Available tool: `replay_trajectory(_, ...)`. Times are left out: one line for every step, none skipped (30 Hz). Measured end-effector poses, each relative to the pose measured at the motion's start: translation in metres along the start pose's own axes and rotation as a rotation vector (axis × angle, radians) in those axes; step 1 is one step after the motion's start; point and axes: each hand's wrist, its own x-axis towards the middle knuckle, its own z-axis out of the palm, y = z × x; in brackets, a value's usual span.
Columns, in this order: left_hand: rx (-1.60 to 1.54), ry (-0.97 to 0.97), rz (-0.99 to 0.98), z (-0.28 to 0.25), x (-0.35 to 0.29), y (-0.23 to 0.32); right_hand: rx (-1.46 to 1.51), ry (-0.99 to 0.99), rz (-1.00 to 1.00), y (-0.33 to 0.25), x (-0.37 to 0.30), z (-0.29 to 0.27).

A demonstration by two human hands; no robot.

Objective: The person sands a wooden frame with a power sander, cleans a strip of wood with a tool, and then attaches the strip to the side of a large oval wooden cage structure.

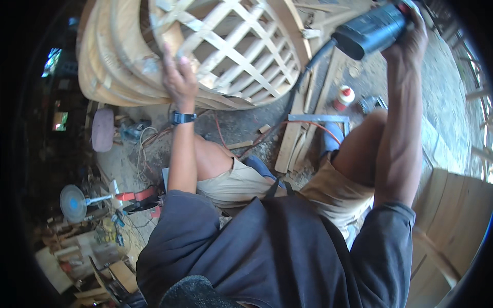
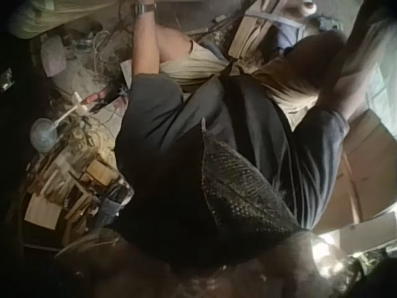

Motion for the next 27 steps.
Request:
replay_trajectory(-0.009, -0.035, -0.03, -0.001, -0.009, -0.001, -0.021, 0.076, -0.043, 0.004, 0.004, 0.0)
replay_trajectory(-0.009, -0.005, 0.035, -0.002, -0.013, -0.008, -0.006, 0.082, 0.002, 0.008, 0.005, 0.001)
replay_trajectory(-0.051, -0.06, -0.053, -0.006, -0.019, -0.003, -0.004, 0.094, 0.036, 0.008, 0.004, 0.003)
replay_trajectory(-0.092, -0.045, -0.068, -0.006, -0.019, -0.001, -0.036, 0.087, 0.031, 0.009, 0.003, 0.004)
replay_trajectory(-0.141, -0.03, -0.083, -0.005, -0.019, 0.002, -0.037, 0.084, 0.011, 0.008, 0.0, 0.008)
replay_trajectory(-0.271, -0.12, -0.218, -0.008, -0.02, 0.006, -0.033, 0.078, 0.04, 0.007, 0.002, 0.005)
replay_trajectory(-0.278, -0.113, -0.227, -0.008, -0.016, 0.007, -0.029, 0.073, 0.068, 0.005, 0.006, 0.0)
replay_trajectory(-0.283, -0.109, -0.237, -0.009, -0.011, 0.009, -0.021, 0.061, 0.084, 0.004, 0.007, -0.003)
replay_trajectory(-0.288, -0.106, -0.247, -0.011, -0.007, 0.01, -0.013, 0.049, 0.098, 0.004, 0.008, -0.005)
replay_trajectory(-0.292, -0.109, -0.244, -0.013, -0.002, 0.009, -0.004, 0.038, 0.113, 0.006, 0.009, -0.006)
replay_trajectory(-0.305, -0.116, -0.253, -0.012, 0.0, 0.011, -0.009, 0.043, 0.108, 0.005, 0.009, -0.007)
replay_trajectory(-0.318, -0.124, -0.263, -0.01, 0.002, 0.013, -0.013, 0.048, 0.103, 0.005, 0.009, -0.008)
replay_trajectory(-0.332, -0.132, -0.271, -0.009, 0.005, 0.014, -0.018, 0.055, 0.097, 0.004, 0.008, -0.008)
replay_trajectory(-0.313, -0.137, -0.268, -0.009, 0.005, 0.013, -0.037, 0.07, 0.082, 0.005, 0.005, -0.004)
replay_trajectory(-0.281, -0.114, -0.242, -0.008, 0.005, 0.012, -0.037, 0.07, 0.086, 0.004, 0.005, -0.004)
replay_trajectory(-0.251, -0.09, -0.216, -0.005, 0.006, 0.013, -0.039, 0.071, 0.089, 0.002, 0.005, -0.005)
replay_trajectory(-0.216, -0.066, -0.191, -0.006, 0.006, 0.013, -0.038, 0.069, 0.097, 0.002, 0.004, -0.004)
replay_trajectory(-0.215, -0.06, -0.198, -0.006, 0.005, 0.015, -0.039, 0.057, 0.098, 0.0, 0.004, -0.005)
replay_trajectory(-0.216, -0.054, -0.205, -0.005, 0.004, 0.018, -0.042, 0.044, 0.098, -0.002, 0.004, -0.005)
replay_trajectory(-0.207, -0.048, -0.212, -0.006, 0.002, 0.017, -0.04, 0.028, 0.105, 0.001, 0.004, -0.004)
replay_trajectory(-0.192, -0.062, -0.215, -0.009, -0.001, 0.015, -0.036, 0.039, 0.102, 0.004, 0.004, -0.003)
replay_trajectory(-0.177, -0.075, -0.218, -0.013, -0.005, 0.012, -0.032, 0.05, 0.099, 0.008, 0.002, -0.002)
replay_trajectory(-0.17, -0.085, -0.219, -0.015, -0.003, 0.012, -0.03, 0.062, 0.087, 0.007, 0.0, -0.001)
replay_trajectory(-0.186, -0.086, -0.224, -0.016, -0.001, 0.01, -0.036, 0.054, 0.085, 0.006, -0.001, -0.001)
replay_trajectory(-0.199, -0.087, -0.229, -0.018, 0.002, 0.008, -0.033, 0.066, 0.083, 0.005, -0.001, 0.001)
replay_trajectory(-0.221, -0.094, -0.241, -0.019, 0.004, 0.012, -0.039, 0.085, 0.081, 0.003, -0.003, 0.001)
replay_trajectory(-0.211, -0.099, -0.225, -0.02, 0.009, 0.013, -0.044, 0.104, 0.081, 0.002, -0.004, 0.001)
